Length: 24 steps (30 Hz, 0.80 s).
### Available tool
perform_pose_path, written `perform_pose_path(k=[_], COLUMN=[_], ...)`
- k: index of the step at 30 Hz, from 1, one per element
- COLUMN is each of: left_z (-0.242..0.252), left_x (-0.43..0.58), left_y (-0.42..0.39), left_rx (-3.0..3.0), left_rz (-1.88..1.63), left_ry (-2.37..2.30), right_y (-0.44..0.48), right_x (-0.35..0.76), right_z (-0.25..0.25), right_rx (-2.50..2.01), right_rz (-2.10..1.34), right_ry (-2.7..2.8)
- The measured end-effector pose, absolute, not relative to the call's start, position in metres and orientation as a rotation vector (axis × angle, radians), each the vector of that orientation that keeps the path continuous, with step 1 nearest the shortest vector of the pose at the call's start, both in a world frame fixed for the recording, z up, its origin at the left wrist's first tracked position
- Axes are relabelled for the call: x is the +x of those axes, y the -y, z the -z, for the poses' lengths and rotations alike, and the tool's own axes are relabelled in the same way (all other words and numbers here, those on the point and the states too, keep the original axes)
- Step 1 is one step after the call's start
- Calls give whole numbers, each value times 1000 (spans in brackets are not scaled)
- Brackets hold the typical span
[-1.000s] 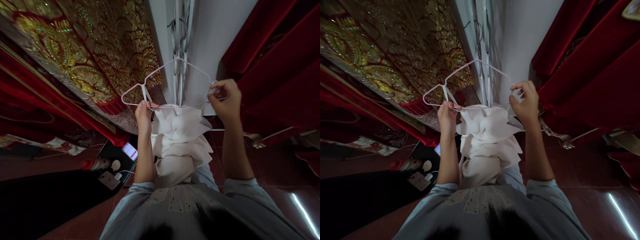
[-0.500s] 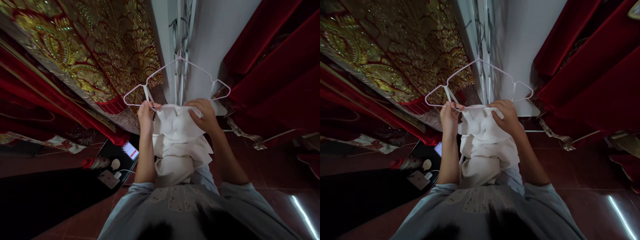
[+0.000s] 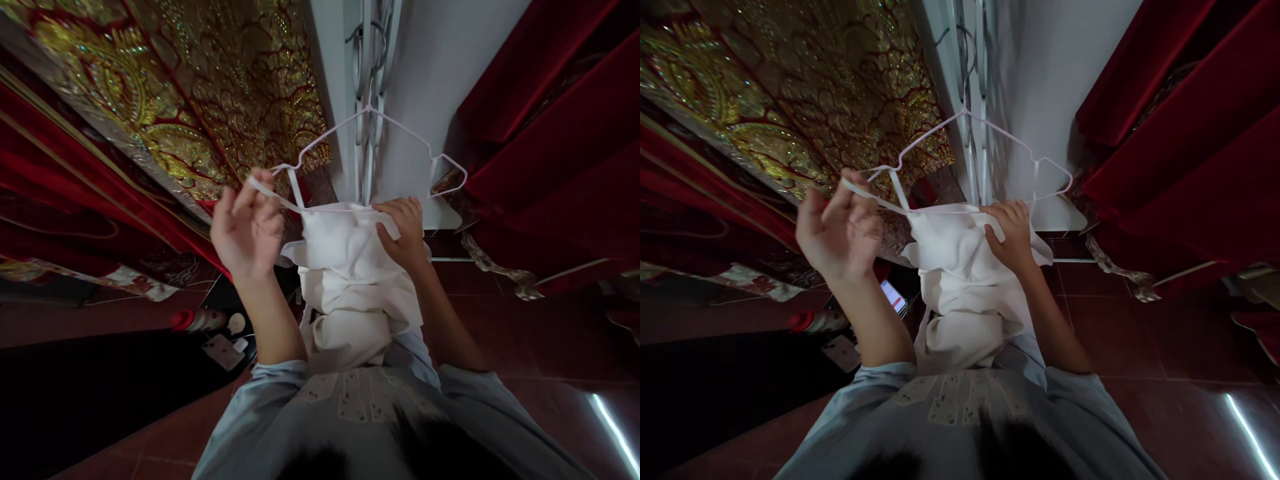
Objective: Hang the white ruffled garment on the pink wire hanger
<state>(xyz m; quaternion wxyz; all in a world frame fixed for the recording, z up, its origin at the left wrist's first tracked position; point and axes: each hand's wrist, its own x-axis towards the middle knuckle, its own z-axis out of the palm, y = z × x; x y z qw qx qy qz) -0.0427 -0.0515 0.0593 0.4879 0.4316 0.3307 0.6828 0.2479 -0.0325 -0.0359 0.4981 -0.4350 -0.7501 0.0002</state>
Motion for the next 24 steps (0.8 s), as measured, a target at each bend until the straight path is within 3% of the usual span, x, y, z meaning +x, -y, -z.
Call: perform_pose_path(k=[4,10,17,20,24], left_z=[-40,-14,-16,-10,-9], left_x=[-47,1,28,30,33], left_y=[37,45,41,40,42], left_rx=[804,914,989,1005,1007], left_rz=[-2040,-1576,-1659,-1674,-1671], left_ry=[-955,-867,-786,-777,-759], right_y=[33,43,35,19,6], right_x=[254,249,287,299,300], right_z=[34,24,5,1,-7], right_rx=[-1068,-1025,-1100,-1201,-1222], right_rz=[28,12,-15,-243,-246], right_ry=[1812,1839,1253,1365,1370])
